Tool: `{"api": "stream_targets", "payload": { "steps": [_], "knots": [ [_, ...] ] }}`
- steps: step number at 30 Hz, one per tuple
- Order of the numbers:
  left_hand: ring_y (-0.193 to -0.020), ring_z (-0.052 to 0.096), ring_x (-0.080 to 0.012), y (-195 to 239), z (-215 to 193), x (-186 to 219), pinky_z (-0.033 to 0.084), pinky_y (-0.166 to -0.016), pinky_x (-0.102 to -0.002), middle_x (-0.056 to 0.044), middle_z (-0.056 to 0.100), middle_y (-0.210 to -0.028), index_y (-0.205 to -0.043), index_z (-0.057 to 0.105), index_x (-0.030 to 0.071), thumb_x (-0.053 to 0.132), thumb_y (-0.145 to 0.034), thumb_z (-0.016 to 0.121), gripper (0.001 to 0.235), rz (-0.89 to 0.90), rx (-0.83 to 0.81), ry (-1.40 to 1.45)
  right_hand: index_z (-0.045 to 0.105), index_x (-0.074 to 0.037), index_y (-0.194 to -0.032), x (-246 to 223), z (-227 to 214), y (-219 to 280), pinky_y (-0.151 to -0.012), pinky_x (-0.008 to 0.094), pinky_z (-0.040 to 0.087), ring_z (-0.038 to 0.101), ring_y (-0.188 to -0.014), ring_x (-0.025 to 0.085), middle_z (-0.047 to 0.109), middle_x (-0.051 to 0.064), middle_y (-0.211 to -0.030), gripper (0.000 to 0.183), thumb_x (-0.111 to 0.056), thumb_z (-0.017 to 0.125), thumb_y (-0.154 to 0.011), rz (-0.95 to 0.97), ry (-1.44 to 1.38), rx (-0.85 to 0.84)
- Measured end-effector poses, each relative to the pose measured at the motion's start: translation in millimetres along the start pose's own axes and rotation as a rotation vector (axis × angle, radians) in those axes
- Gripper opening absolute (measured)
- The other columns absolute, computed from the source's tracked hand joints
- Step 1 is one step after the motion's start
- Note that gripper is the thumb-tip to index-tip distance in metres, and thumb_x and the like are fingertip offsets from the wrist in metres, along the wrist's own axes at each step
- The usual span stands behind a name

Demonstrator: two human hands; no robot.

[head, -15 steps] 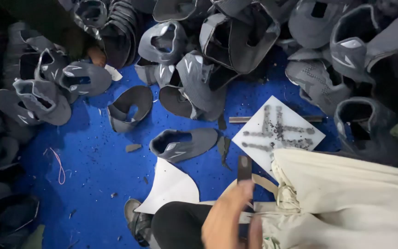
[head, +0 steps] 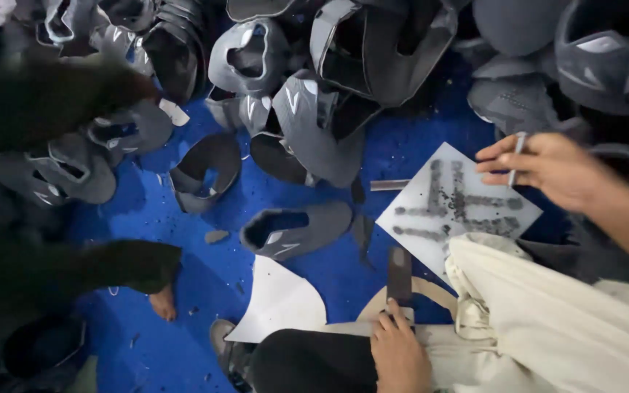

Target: Punching holes into shoe upper components using a manual punch tool and a mallet.

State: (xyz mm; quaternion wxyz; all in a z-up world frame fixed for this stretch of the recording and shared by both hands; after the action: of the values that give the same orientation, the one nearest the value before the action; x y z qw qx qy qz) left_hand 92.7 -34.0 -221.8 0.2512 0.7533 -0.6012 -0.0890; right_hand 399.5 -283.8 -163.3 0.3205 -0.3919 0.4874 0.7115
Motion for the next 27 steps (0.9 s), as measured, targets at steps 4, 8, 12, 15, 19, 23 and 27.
{"api": "stream_targets", "payload": {
  "steps": [4,8,12,15,19,23,27],
  "knots": [
    [-0.112,0.053,-0.0412,7.7,-29.4,-4.7,0.04,-0.098,-0.049,-0.024,0.052,-0.124,-0.156,0.026,-0.007,0.022,-0.081,0.071,0.092,-0.089,-0.205,0.081,0.064,0.003,-0.112,72.8,22.1,-46.7,-0.088,0.041,0.06,0.072,-0.102,0.026,0.071,0.018,-0.115,0.023,-0.013,0.052,-0.101,0.091,0.023,-0.065],
    [-0.121,0.05,-0.0431,-2.2,-61.1,-16.3,0.035,-0.106,-0.053,-0.026,0.052,-0.126,-0.156,0.03,0.0,0.026,-0.082,0.073,0.089,-0.135,-0.441,0.009,0.068,0.002,-0.106,181.9,72.6,-38.7,-0.084,0.041,0.058,0.073,-0.095,0.025,0.077,0.017,-0.108,0.019,-0.008,0.054,-0.099,0.149,-0.01,-0.161],
    [-0.135,0.04,-0.0485,-79.8,-147.6,-56.1,0.035,-0.104,-0.056,-0.027,0.046,-0.144,-0.143,0.044,0.005,0.031,-0.074,0.079,0.082,-0.066,0.25,-0.015,0.072,-0.002,-0.097,218.4,124.5,0.0,-0.074,0.031,0.06,0.075,-0.082,0.018,0.079,0.009,-0.095,0.02,-0.008,0.053,-0.096,0.282,0.253,-0.492],
    [-0.138,0.039,-0.0459,-142.7,-138.4,-123.7,0.032,-0.11,-0.057,-0.023,0.048,-0.145,-0.141,0.049,0.005,0.023,-0.075,0.077,0.073,-0.115,0.531,-0.137,0.072,-0.003,-0.095,229.1,123.5,14.0,-0.068,0.029,0.058,0.073,-0.075,0.015,0.078,0.006,-0.092,0.018,-0.006,0.054,-0.093,0.319,0.301,-0.63],
    [-0.134,0.046,-0.041,-181.3,-127.6,-142.2,0.03,-0.117,-0.058,-0.017,0.058,-0.134,-0.128,0.061,0.009,0.02,-0.081,0.075,0.051,-0.24,0.485,-0.196,0.074,0.0,-0.09,212.3,106.7,5.6,-0.064,0.028,0.057,0.069,-0.073,0.012,0.078,0.006,-0.092,0.021,0.0,0.055,-0.082,0.237,0.185,-0.658],
    [-0.111,0.055,-0.044,-146.2,-132.5,-107.9,0.046,-0.096,-0.049,-0.021,0.066,-0.117,-0.113,0.068,0.006,0.01,-0.078,0.076,0.037,0.098,0.639,0.038,0.076,0.002,-0.094,187.8,98.4,-13.1,-0.063,0.029,0.053,0.063,-0.074,0.014,0.08,0.007,-0.099,0.025,-0.005,0.055,-0.081,0.145,0.139,-0.498],
    [-0.076,0.052,-0.0137,-102.4,-94.8,-57.6,0.037,-0.065,-0.028,-0.004,0.061,-0.09,-0.115,0.068,0.0,0.014,-0.093,0.069,0.026,0.033,0.188,1.389,0.062,-0.004,-0.123,148.4,75.6,-5.7,-0.086,0.033,0.047,0.055,-0.106,0.017,0.065,0.008,-0.124,0.052,-0.026,0.076,-0.079,-0.061,0.218,-0.267]
  ]
}}
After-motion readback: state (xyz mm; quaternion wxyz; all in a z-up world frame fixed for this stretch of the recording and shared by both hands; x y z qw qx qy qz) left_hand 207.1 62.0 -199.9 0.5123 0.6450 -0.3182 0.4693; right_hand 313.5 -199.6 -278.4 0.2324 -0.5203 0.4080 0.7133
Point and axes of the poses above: each hand's wrist, its own y-axis away from the middle knuckle, its own z-axis out of the palm, x = y × z, the point moved 5 cm from there along -y, towards the middle knuckle
